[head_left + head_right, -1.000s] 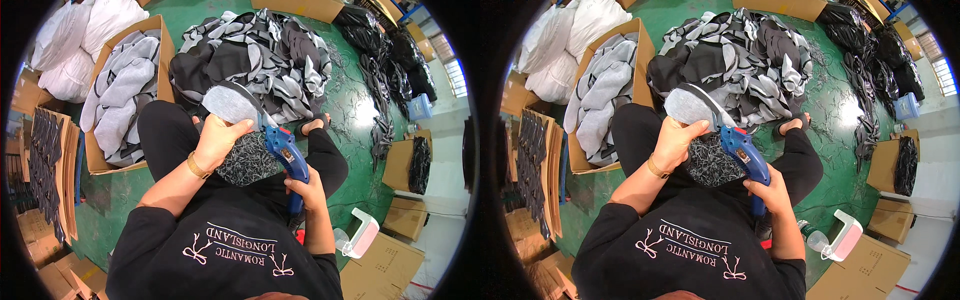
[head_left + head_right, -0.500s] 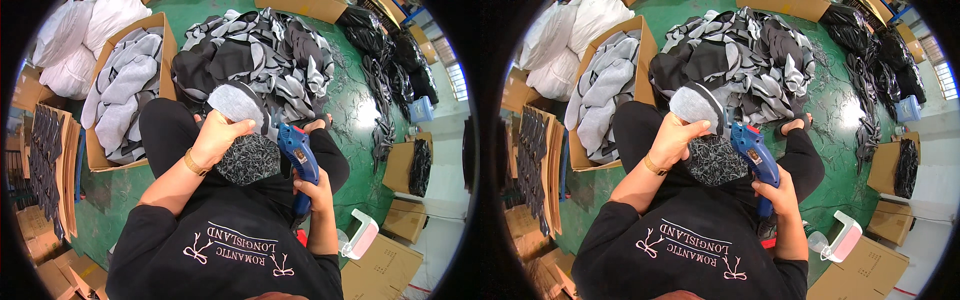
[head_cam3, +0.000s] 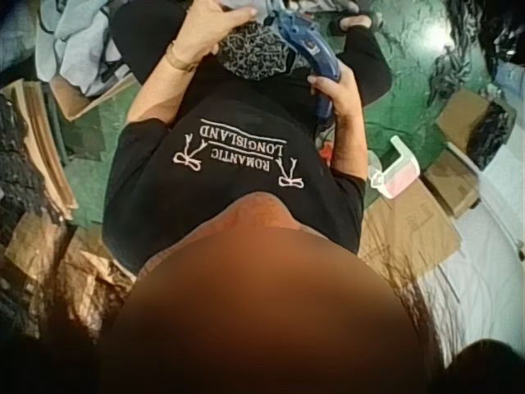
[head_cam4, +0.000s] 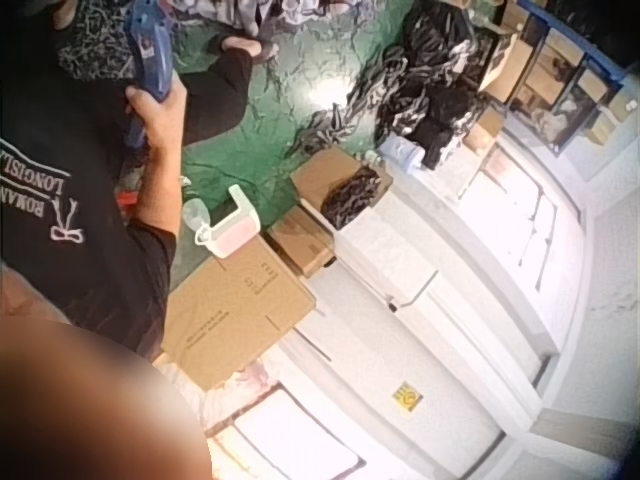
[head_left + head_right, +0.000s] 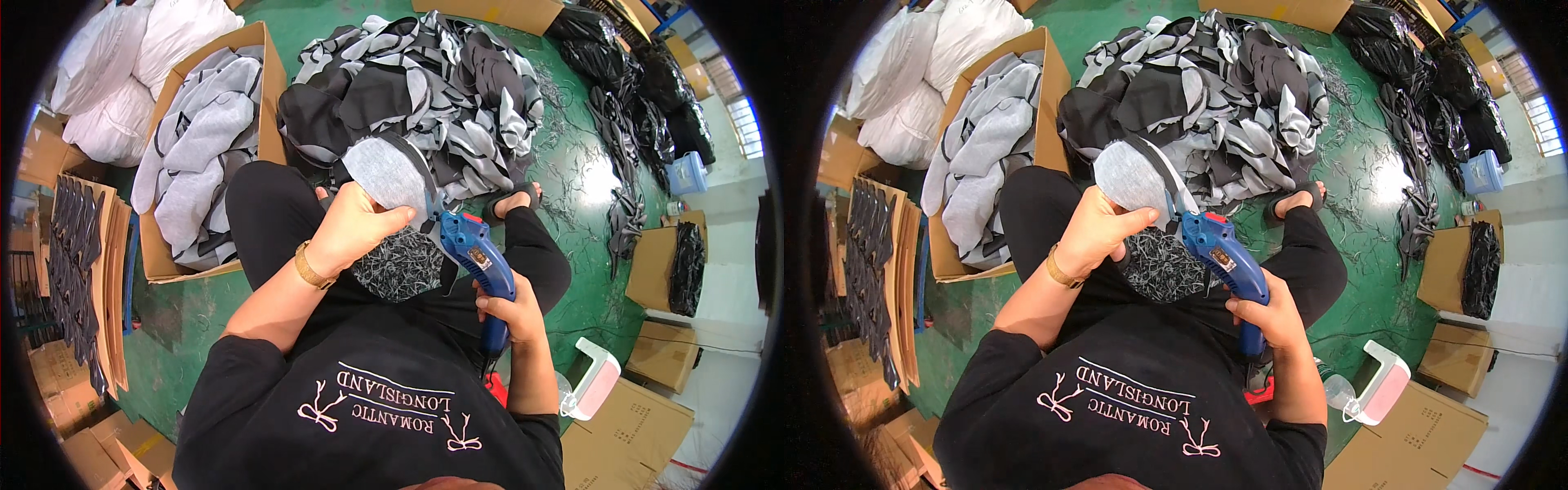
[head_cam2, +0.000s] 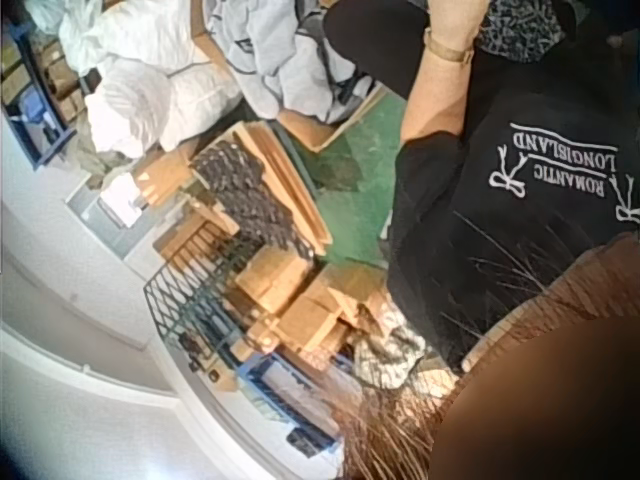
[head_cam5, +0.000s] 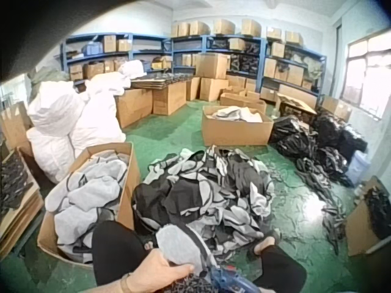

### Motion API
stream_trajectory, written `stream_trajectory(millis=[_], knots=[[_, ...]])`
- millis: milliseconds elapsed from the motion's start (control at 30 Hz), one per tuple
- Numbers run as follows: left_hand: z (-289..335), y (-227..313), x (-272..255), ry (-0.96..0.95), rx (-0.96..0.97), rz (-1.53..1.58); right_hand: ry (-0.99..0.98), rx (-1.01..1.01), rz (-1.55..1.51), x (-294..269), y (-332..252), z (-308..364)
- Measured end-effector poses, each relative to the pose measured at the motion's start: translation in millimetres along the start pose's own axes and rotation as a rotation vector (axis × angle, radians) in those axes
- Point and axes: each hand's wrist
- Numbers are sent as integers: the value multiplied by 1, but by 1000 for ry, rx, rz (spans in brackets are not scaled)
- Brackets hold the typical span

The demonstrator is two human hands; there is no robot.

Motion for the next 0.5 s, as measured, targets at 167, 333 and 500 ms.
stream_trajectory(millis=[167, 333, 500], knots=[[2, 6, 0, -50, -15, -66, -22, 5, 32, -2, -4, 0], [2, 5, -2, -93, -22, -83, -16, -4, 46, -3, -7, 1], [3, 6, -5, -148, -52, -136, -24, -15, 59, -3, -8, -1]])
Point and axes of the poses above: each hand's wrist, its own z-axis away from the middle knuckle, its own x-axis out of the palm, y = z × x, and after that the axes turned 7 degrees about -y, right-handed
